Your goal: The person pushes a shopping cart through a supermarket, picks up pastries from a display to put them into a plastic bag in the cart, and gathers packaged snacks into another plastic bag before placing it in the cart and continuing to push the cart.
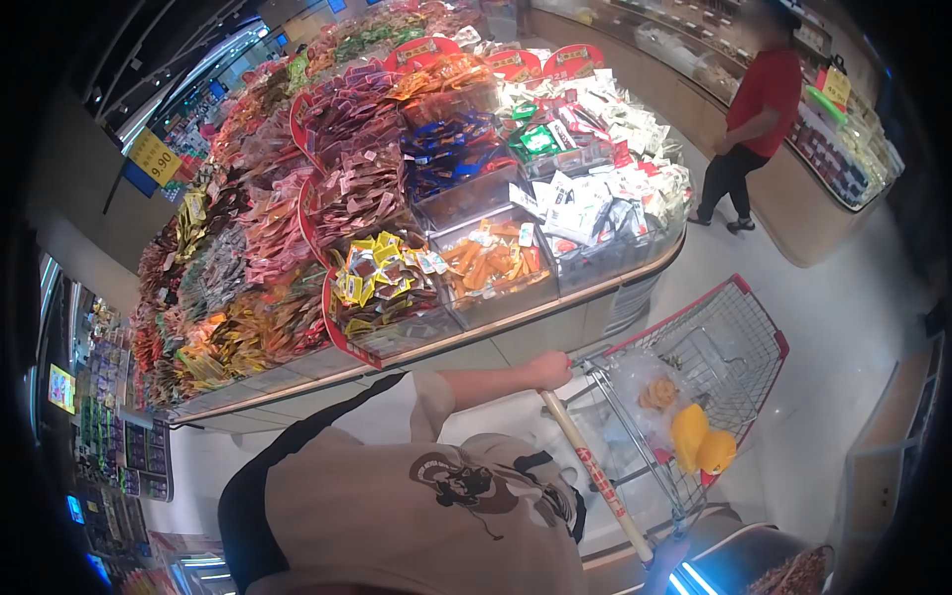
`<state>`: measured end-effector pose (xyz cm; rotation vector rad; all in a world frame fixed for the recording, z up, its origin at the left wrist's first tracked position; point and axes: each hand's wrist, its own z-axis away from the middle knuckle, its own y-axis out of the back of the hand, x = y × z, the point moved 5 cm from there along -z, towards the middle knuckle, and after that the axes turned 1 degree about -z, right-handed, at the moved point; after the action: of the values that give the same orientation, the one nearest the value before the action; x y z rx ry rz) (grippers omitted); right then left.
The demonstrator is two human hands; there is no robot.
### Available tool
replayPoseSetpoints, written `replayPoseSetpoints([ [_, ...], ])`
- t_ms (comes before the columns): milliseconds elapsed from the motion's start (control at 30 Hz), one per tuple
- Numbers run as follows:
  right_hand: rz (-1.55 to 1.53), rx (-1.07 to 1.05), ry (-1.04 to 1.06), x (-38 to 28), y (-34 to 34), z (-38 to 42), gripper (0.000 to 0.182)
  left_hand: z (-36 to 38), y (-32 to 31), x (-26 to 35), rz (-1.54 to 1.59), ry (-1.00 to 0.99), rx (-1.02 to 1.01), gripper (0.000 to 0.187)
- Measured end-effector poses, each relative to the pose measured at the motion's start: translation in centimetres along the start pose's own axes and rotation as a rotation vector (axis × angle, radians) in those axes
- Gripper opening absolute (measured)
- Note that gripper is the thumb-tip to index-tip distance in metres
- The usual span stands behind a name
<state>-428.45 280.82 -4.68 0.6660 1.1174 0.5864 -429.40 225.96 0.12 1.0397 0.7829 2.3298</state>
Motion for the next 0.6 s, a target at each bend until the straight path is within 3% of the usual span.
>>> replayPoseSetpoints([
  [167,0.127,0.022,0.039,1.3,0.4,-2.2,0.026,-1.1,-0.8,0.9,-0.068,-0.083,0.073,0.027],
  [467,-0.084,0.008,0.110,11.4,-2.8,-9.1,0.010,-3.0,-2.0,1.1,-0.066,-0.061,0.143,0.028],
  [567,-0.020,0.089,0.199,10.5,-2.4,-9.3,0.007,-3.2,-2.2,1.1,-0.101,-0.037,0.159,0.027],
  [600,-0.045,0.022,0.121,10.6,-2.4,-9.5,0.011,-3.1,-2.3,1.2,-0.088,-0.022,0.148,0.028],
])
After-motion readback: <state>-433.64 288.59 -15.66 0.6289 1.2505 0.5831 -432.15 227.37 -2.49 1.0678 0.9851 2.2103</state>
